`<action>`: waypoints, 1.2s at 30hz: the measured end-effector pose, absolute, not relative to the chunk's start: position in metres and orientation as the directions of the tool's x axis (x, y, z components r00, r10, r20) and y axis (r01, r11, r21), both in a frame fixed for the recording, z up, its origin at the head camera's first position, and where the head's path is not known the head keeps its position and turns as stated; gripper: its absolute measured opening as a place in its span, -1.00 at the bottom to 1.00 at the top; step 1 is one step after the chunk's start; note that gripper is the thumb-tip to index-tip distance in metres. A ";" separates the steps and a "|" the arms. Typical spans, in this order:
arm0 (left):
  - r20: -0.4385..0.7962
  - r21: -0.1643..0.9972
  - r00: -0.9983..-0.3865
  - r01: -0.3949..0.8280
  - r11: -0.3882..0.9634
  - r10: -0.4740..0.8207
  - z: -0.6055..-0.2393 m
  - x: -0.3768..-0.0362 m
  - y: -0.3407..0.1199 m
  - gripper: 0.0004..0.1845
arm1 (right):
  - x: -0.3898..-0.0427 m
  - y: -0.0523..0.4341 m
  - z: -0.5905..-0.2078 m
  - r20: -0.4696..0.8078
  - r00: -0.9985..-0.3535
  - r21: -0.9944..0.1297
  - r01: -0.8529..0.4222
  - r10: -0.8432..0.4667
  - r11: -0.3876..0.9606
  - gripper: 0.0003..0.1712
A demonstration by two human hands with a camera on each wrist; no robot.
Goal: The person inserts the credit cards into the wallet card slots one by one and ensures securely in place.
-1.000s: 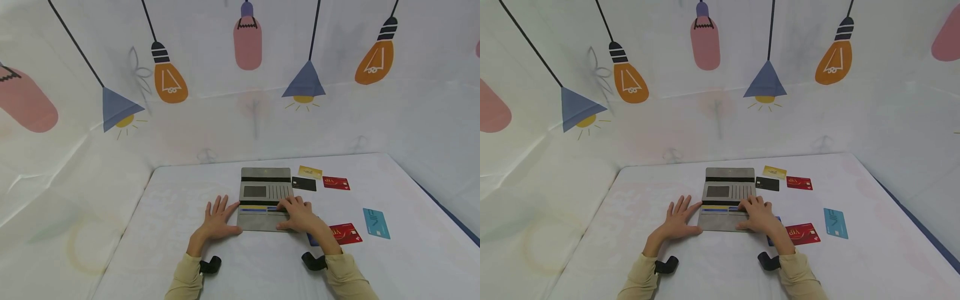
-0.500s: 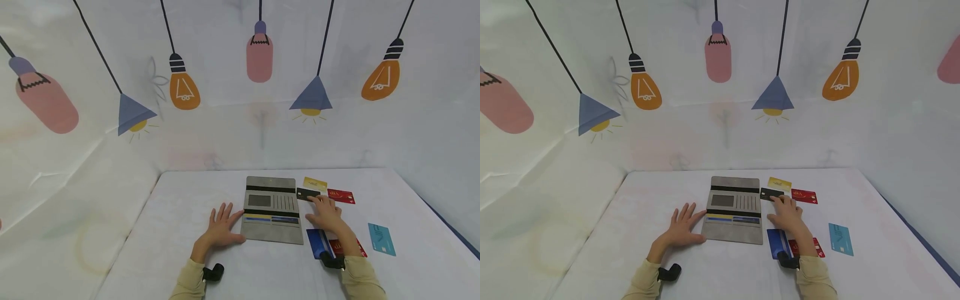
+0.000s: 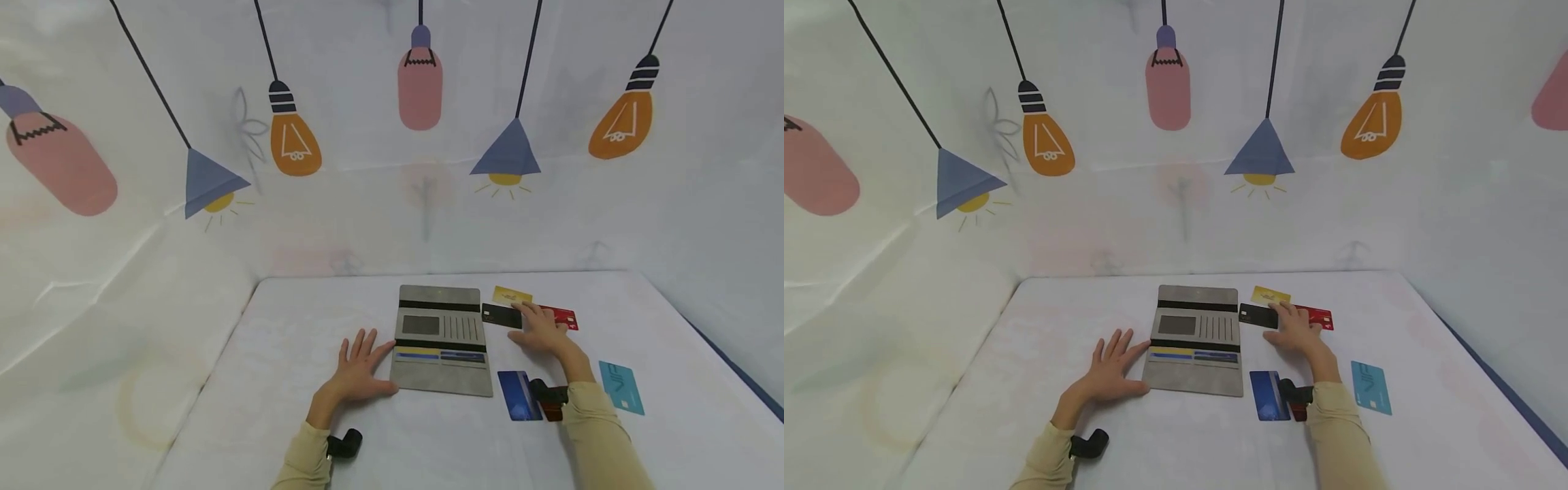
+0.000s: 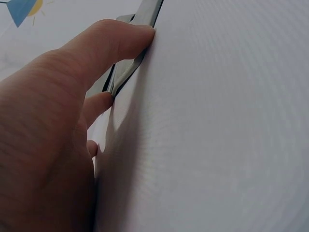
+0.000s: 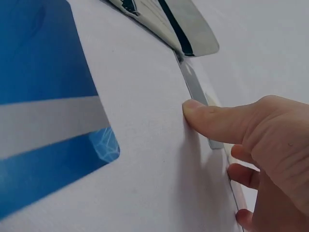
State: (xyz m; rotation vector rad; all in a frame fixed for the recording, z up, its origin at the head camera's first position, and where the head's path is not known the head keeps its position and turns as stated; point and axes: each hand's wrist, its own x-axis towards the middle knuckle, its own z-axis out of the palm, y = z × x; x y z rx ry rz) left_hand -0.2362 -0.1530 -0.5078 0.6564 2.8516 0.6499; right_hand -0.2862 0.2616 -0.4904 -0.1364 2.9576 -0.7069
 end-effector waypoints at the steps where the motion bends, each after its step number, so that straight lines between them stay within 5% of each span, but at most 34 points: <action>1: -0.041 0.439 -0.895 0.384 0.812 0.445 -0.507 -0.237 -0.153 -0.09 | -0.287 0.262 -0.490 -0.077 -0.990 -0.452 -0.069 -0.116 0.889 -0.12; 36: -0.059 0.430 -0.891 0.384 0.817 0.450 -0.507 -0.239 -0.153 -0.09 | -0.261 0.251 -0.492 0.001 -0.999 -0.506 -0.032 -0.036 0.862 -0.33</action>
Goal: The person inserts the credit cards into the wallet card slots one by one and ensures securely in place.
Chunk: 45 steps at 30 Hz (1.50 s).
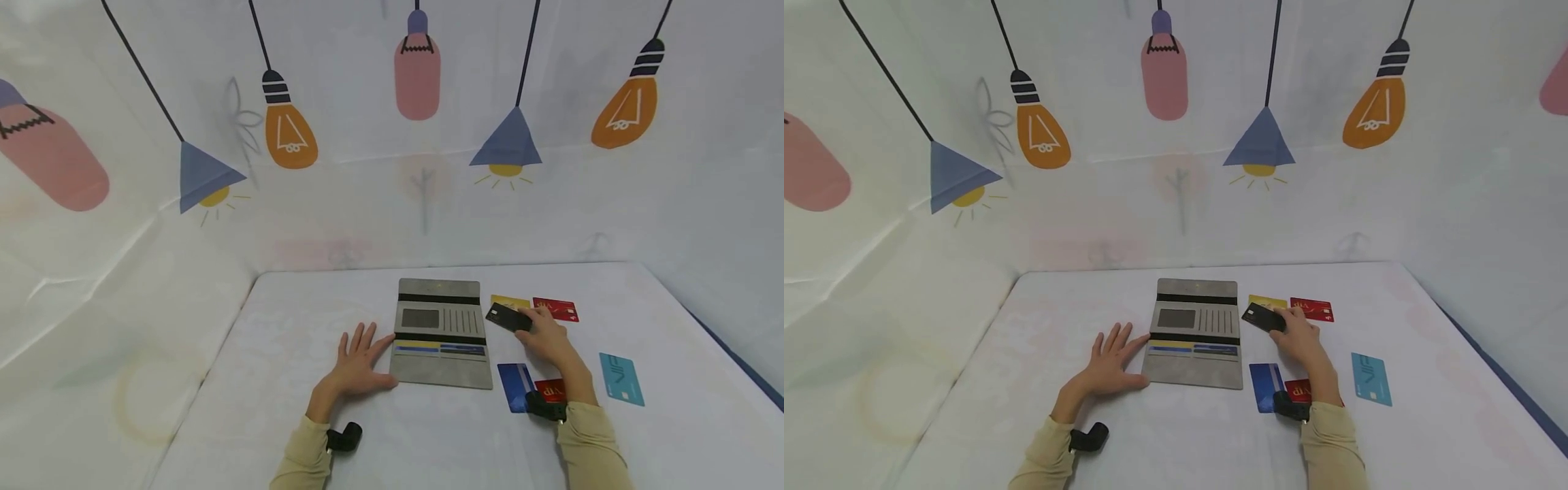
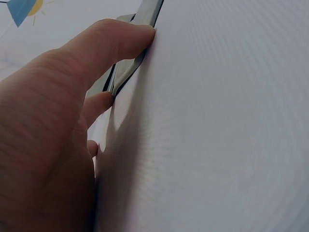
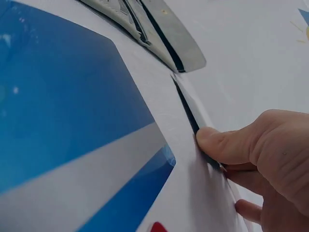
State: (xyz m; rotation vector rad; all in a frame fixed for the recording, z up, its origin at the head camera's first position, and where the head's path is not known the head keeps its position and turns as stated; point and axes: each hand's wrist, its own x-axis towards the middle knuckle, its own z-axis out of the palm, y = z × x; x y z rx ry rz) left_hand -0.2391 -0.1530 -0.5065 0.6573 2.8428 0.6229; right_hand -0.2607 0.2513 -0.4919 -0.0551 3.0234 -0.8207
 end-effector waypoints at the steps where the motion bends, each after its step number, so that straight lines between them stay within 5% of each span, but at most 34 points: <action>1: -0.058 0.437 -0.892 0.381 0.815 0.448 -0.506 -0.239 -0.153 -0.09 | -0.260 0.251 -0.492 -0.002 -0.999 -0.506 -0.032 -0.039 0.862 -0.32; 25: -0.057 0.444 -0.891 0.381 0.811 0.451 -0.506 -0.242 -0.154 -0.10 | -0.254 0.247 -0.482 0.045 -0.999 -0.546 -0.050 -0.030 0.836 -0.46; 45: -0.061 0.444 -0.889 0.384 0.810 0.454 -0.506 -0.243 -0.155 -0.10 | -0.249 0.196 -0.458 0.187 -0.973 -0.490 -0.211 -0.134 0.846 -0.51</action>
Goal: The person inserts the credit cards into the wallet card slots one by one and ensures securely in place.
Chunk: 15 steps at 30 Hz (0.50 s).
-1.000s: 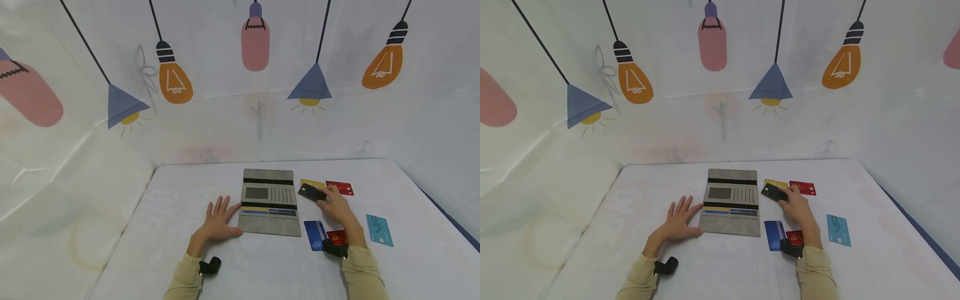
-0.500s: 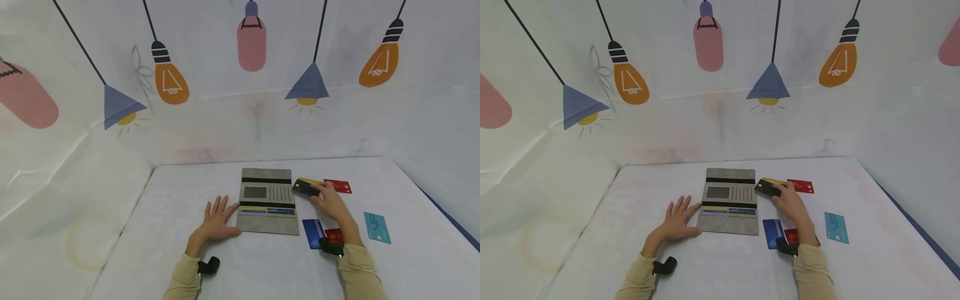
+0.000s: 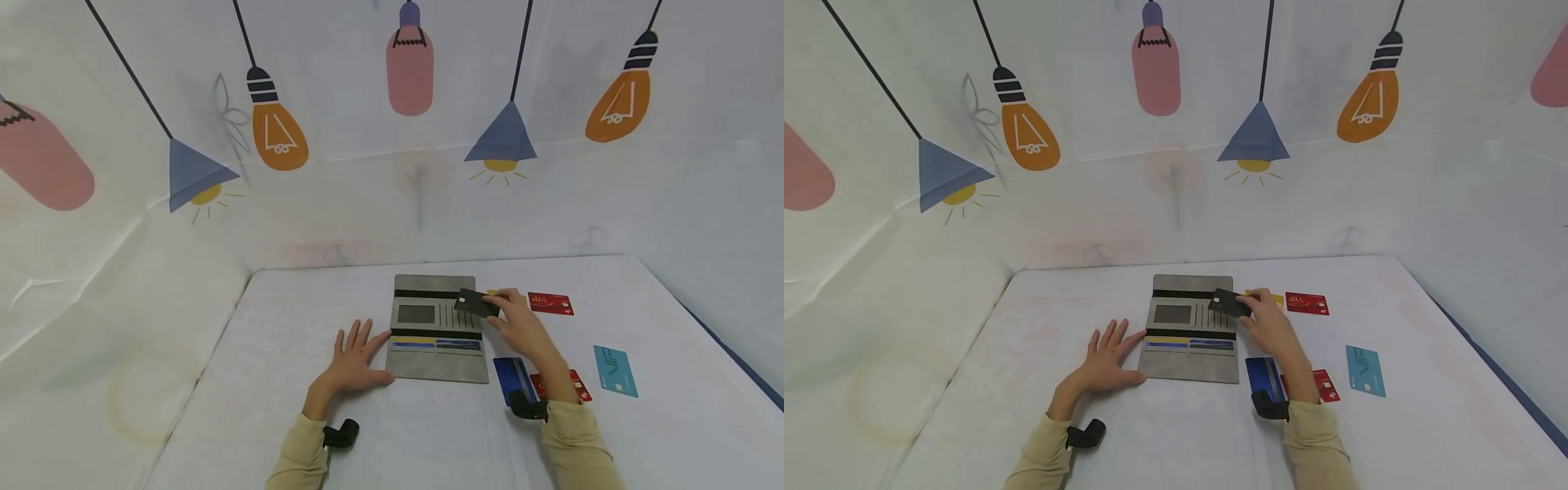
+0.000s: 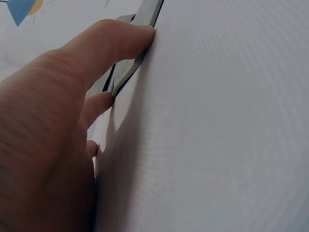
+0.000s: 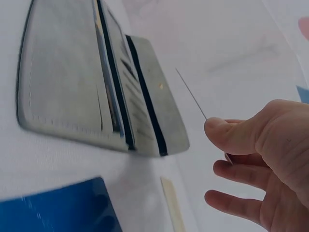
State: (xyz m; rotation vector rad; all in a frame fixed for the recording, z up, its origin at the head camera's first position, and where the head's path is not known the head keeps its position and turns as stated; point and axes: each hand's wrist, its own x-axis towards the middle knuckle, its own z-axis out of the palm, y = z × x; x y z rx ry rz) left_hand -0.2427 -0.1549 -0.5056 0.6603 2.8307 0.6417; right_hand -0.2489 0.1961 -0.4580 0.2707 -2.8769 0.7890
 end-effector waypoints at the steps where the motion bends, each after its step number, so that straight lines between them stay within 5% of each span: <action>1: -0.062 0.443 -0.889 0.383 0.810 0.455 -0.505 -0.243 -0.155 -0.10 | -0.248 0.193 -0.456 0.193 -0.971 -0.487 -0.221 -0.143 0.845 -0.51; 15: -0.055 0.441 -0.884 0.396 0.805 0.465 -0.505 -0.242 -0.156 -0.09 | -0.238 0.147 -0.453 0.245 -0.923 -0.419 -0.375 -0.295 0.827 -0.53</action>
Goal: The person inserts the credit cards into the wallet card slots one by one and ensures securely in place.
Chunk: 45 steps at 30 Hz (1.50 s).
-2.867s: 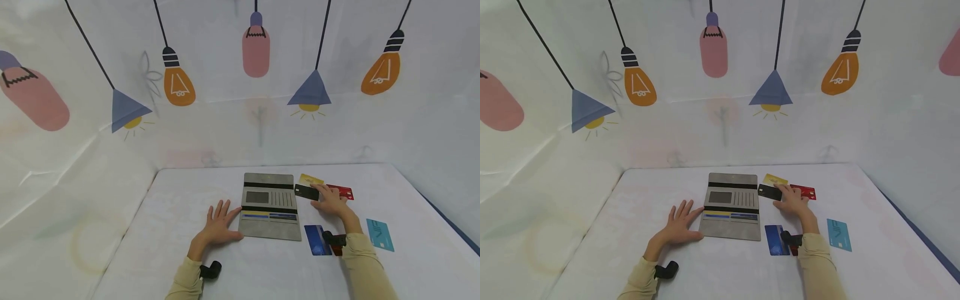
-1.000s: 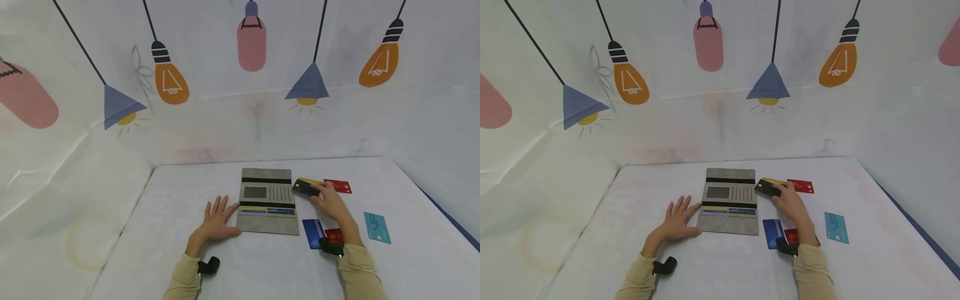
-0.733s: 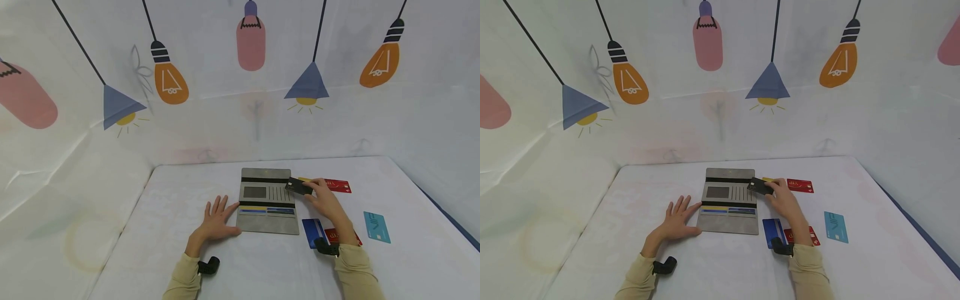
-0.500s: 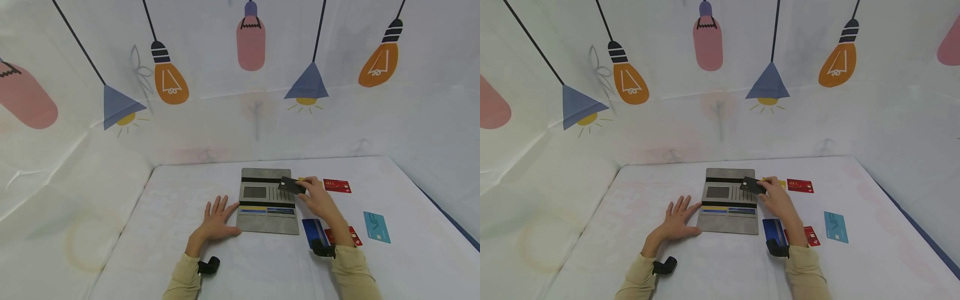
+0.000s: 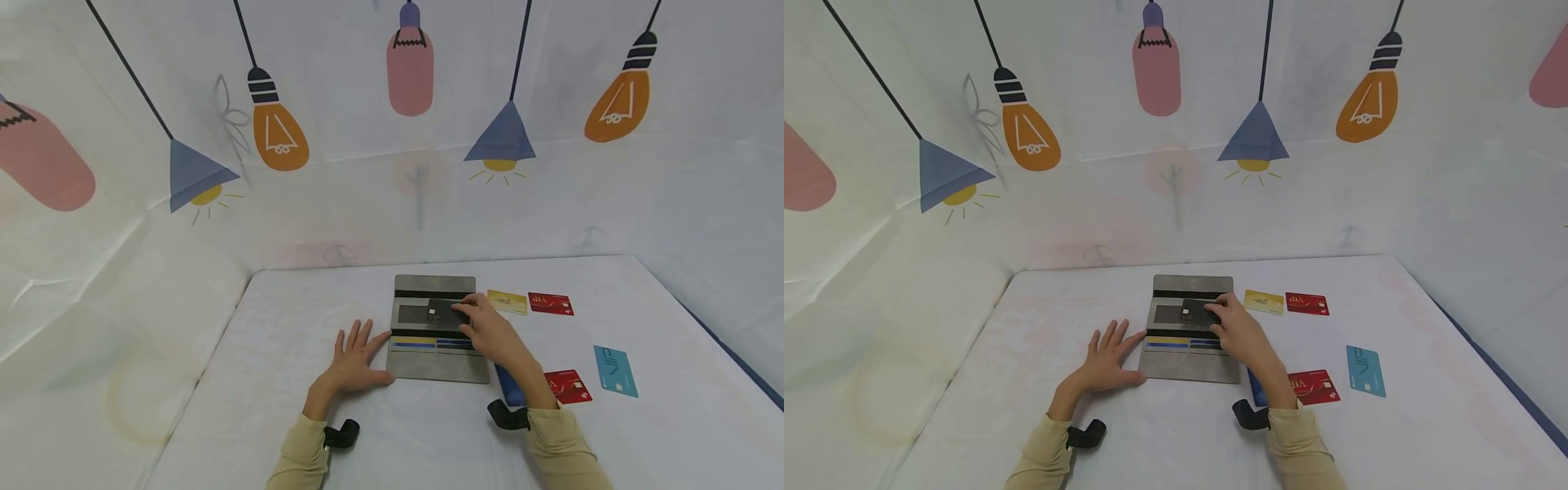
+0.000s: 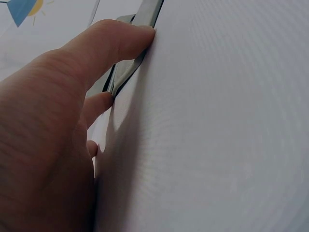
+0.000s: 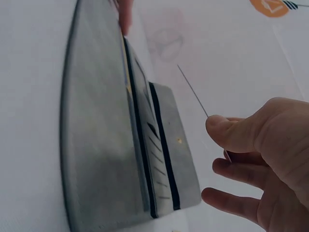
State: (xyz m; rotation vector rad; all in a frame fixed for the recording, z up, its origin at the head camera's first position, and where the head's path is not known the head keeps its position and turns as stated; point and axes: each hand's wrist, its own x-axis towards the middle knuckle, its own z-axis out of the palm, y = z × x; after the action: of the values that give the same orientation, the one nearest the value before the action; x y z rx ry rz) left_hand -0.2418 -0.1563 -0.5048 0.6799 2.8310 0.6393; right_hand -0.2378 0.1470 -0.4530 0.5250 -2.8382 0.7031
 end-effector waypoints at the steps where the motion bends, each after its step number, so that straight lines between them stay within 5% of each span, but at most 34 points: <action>1: -0.054 0.443 -0.884 0.396 0.805 0.464 -0.505 -0.242 -0.156 -0.09 | -0.237 0.144 -0.454 0.254 -0.917 -0.417 -0.390 -0.307 0.821 -0.53; 26: -0.062 0.420 -0.878 0.408 0.811 0.474 -0.506 -0.243 -0.157 -0.10 | -0.235 0.104 -0.482 0.271 -0.859 -0.399 -0.510 -0.433 0.762 -0.53; 45: -0.039 0.446 -0.878 0.412 0.794 0.477 -0.504 -0.242 -0.158 -0.10 | -0.235 0.095 -0.489 0.335 -0.864 -0.410 -0.492 -0.376 0.768 -0.46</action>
State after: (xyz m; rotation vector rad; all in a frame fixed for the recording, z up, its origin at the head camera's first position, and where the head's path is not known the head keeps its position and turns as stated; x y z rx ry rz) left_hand -0.2421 -0.1575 -0.5036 0.7068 2.8329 0.6522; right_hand -0.2349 0.0946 -0.4893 0.6808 -2.7301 0.7286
